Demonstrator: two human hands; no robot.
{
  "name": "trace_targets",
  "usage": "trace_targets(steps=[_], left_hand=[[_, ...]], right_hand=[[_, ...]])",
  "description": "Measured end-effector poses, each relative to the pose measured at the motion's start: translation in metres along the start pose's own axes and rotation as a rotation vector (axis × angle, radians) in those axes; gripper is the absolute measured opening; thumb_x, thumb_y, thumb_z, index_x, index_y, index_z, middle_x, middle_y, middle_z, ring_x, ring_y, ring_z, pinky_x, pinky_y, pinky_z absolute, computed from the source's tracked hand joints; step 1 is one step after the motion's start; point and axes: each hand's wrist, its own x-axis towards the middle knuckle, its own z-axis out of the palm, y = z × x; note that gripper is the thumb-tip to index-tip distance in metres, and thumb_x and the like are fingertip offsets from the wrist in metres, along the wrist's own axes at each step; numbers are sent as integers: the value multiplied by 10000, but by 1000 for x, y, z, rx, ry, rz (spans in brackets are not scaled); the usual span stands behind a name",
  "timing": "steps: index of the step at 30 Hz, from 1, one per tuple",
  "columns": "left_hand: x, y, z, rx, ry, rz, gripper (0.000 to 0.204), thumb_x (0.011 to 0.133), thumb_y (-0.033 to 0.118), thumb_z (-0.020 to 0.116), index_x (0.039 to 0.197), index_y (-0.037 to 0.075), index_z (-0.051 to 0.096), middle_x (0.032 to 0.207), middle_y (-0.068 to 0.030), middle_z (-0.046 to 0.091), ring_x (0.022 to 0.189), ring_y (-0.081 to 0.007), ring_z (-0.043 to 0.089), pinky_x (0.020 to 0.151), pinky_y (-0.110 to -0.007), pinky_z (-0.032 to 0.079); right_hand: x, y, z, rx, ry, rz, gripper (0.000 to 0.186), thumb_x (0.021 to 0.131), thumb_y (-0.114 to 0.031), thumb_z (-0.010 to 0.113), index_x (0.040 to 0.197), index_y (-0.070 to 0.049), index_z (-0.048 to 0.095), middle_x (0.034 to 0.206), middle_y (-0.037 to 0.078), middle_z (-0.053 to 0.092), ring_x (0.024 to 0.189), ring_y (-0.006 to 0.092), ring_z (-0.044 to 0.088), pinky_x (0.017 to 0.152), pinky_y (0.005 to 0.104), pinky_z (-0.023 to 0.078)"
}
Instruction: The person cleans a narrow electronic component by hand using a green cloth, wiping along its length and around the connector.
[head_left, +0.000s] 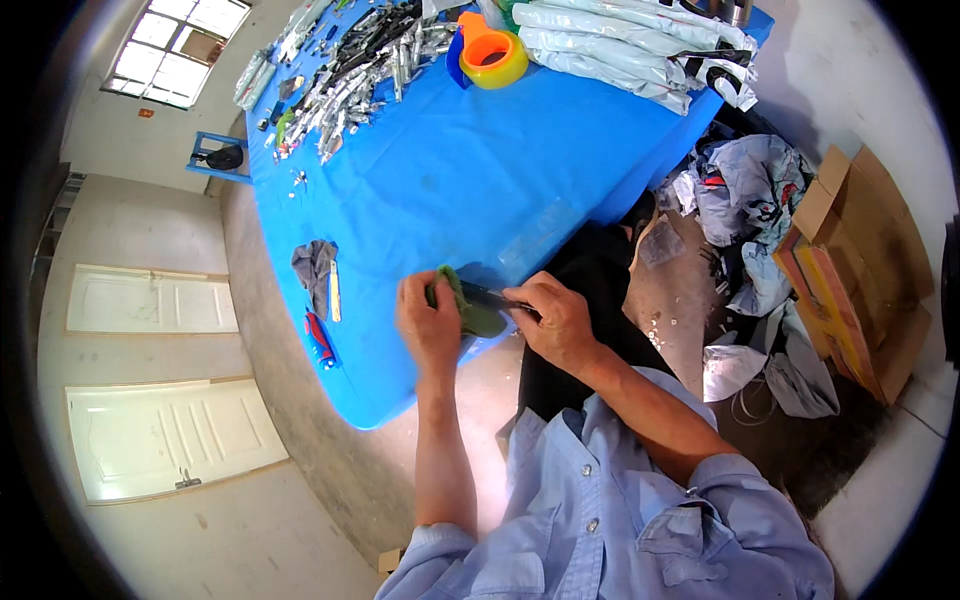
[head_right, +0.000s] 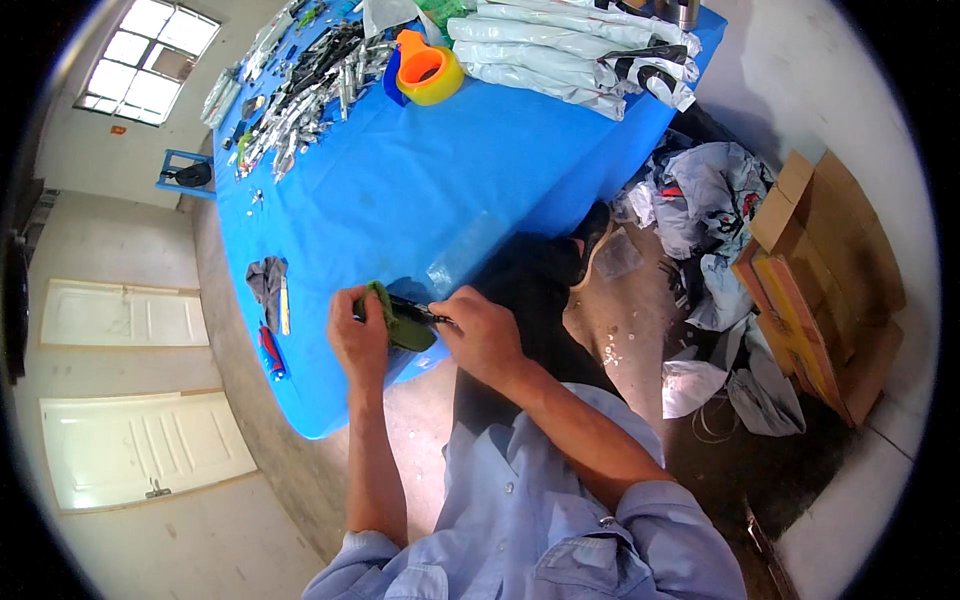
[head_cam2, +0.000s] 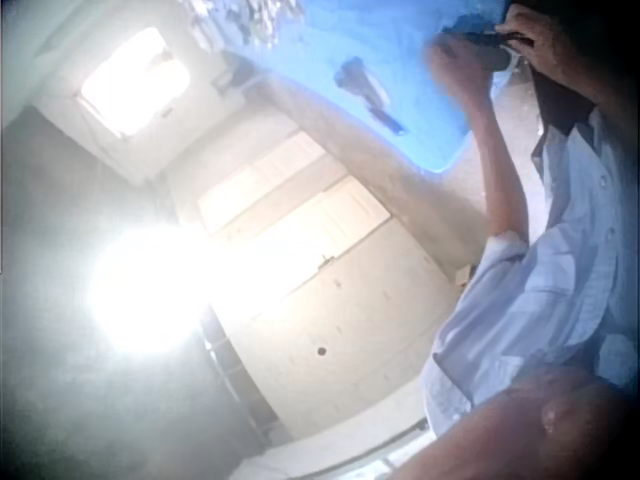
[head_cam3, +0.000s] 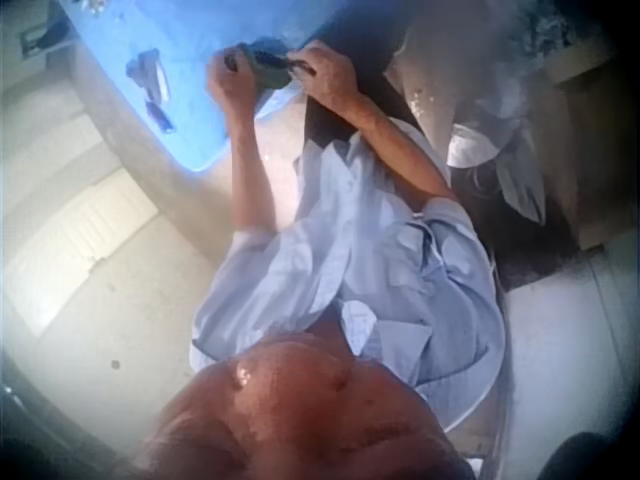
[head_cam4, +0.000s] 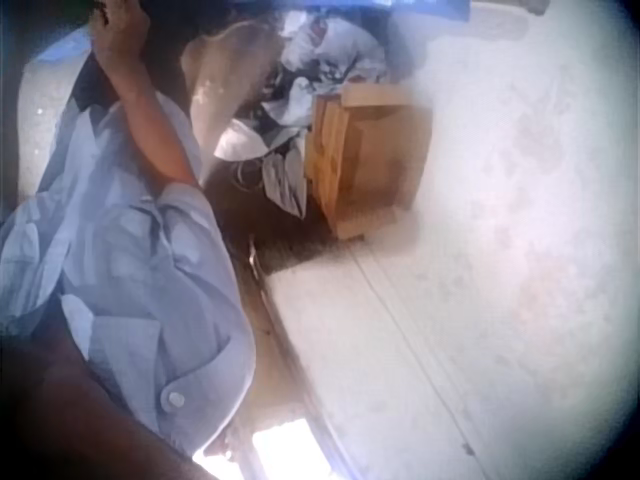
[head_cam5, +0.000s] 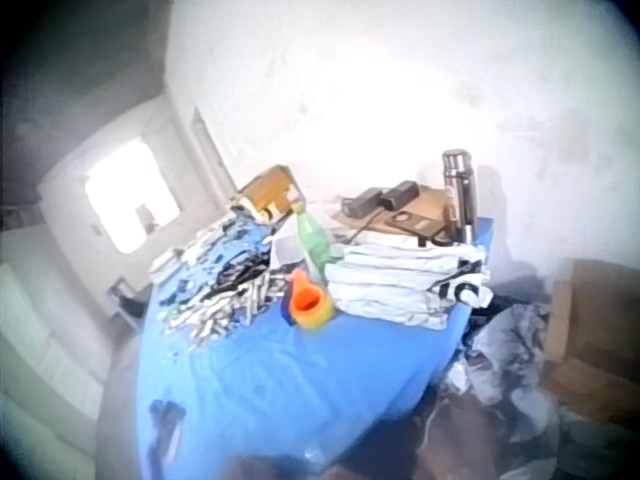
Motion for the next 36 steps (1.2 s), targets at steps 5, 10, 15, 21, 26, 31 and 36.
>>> trace_targets(steps=[5,10,15,21,26,31,36], left_hand=[[8,-16,1,-15,6,-74,75,911,55,678,934,-11,651,894,-172,669,815,-343,652,719,-420,511],[12,-39,2,-13,62,-116,102,906,74,698,914,-20,658,863,-173,682,770,-323,658,714,-404,518],[10,-35,-5,-40,65,-139,96,903,63,700,927,-25,671,859,-161,689,758,-305,665,710,-387,524],[-14,-6,-12,-36,43,-15,83,905,74,722,950,10,697,858,-123,694,760,-233,673,680,-354,530],[-44,27,6,-165,-42,54,65,886,22,720,939,22,681,899,-137,668,767,-283,657,665,-357,525],[-28,8,1,-20,-32,33,67,891,15,700,948,12,666,903,-156,661,802,-336,654,706,-408,525],[-14,-11,-7,68,-3,-16,85,916,48,679,974,-9,656,924,-176,665,854,-370,657,747,-437,523]], right_hand=[[-1,-2,0,14,-2,10,247,773,-37,789,1004,-87,717,866,92,641,746,307,665,640,393,534],[-1,-2,-1,-45,-13,-36,258,784,-23,793,1025,-84,723,874,86,672,696,265,675,614,347,545],[0,-12,-3,-69,-28,6,293,807,-46,789,1085,-90,706,899,91,671,690,251,675,608,343,542],[-3,-16,-5,-37,-102,52,314,824,-77,786,1119,-56,678,901,105,670,719,269,678,620,368,539],[-3,-11,-4,-18,-86,10,290,828,-107,788,1095,-67,682,877,111,663,753,325,671,643,408,530],[-6,-7,0,-27,-72,17,263,832,-111,786,1072,-66,688,851,113,654,742,330,665,637,411,527],[-4,-12,0,-8,-63,12,242,839,-123,782,1056,-64,692,839,116,646,737,332,660,640,415,527]])
